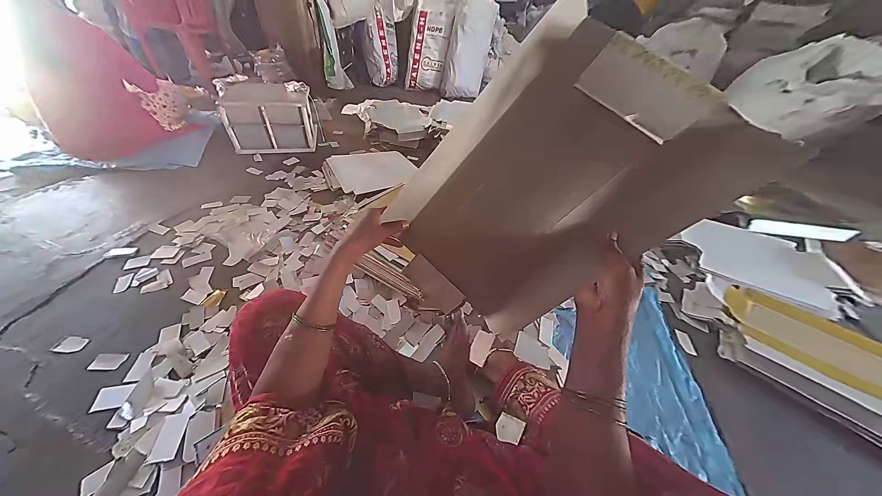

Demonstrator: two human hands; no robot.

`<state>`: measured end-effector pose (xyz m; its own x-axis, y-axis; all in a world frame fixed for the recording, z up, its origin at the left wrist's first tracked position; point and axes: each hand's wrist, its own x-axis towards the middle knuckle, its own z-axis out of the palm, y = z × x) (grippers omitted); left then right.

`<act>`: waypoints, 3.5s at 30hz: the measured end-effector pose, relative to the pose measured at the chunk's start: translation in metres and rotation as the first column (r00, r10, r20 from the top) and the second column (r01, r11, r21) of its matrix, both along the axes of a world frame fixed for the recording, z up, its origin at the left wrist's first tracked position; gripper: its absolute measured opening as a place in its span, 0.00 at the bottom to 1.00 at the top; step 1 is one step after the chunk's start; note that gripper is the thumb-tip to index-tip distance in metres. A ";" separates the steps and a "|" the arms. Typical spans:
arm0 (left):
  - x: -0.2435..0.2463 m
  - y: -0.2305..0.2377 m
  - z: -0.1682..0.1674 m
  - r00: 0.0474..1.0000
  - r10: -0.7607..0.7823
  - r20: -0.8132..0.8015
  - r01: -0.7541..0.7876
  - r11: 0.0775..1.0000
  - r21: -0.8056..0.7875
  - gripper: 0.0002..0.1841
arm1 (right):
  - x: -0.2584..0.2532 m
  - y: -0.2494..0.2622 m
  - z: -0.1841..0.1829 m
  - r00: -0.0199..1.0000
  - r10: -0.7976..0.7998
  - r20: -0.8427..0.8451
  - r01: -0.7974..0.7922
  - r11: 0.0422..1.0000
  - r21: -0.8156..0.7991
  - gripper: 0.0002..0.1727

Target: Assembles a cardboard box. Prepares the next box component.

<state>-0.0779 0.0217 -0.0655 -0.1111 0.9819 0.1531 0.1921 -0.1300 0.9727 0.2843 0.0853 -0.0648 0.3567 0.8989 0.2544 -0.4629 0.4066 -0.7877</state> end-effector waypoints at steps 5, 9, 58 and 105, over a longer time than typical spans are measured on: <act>0.008 -0.002 0.002 0.905 0.010 0.425 -0.043 0.997 0.069 0.15 | 0.004 0.003 -0.003 0.996 0.036 -0.077 -0.035 0.999 0.014 0.18; 0.018 0.003 -0.005 0.909 0.051 0.414 -0.064 0.998 0.018 0.23 | -0.007 0.001 -0.003 0.990 0.027 -0.140 -0.029 1.000 -0.008 0.18; 0.036 0.001 -0.020 0.810 -0.035 0.586 -0.013 0.997 0.077 0.14 | 0.009 0.014 -0.019 0.956 -0.104 -0.273 0.076 0.991 -0.110 0.22; 0.100 0.000 -0.056 0.752 -0.329 0.572 0.433 0.900 -0.051 0.18 | 0.003 0.000 0.002 0.955 -0.141 -0.260 0.155 0.987 0.036 0.25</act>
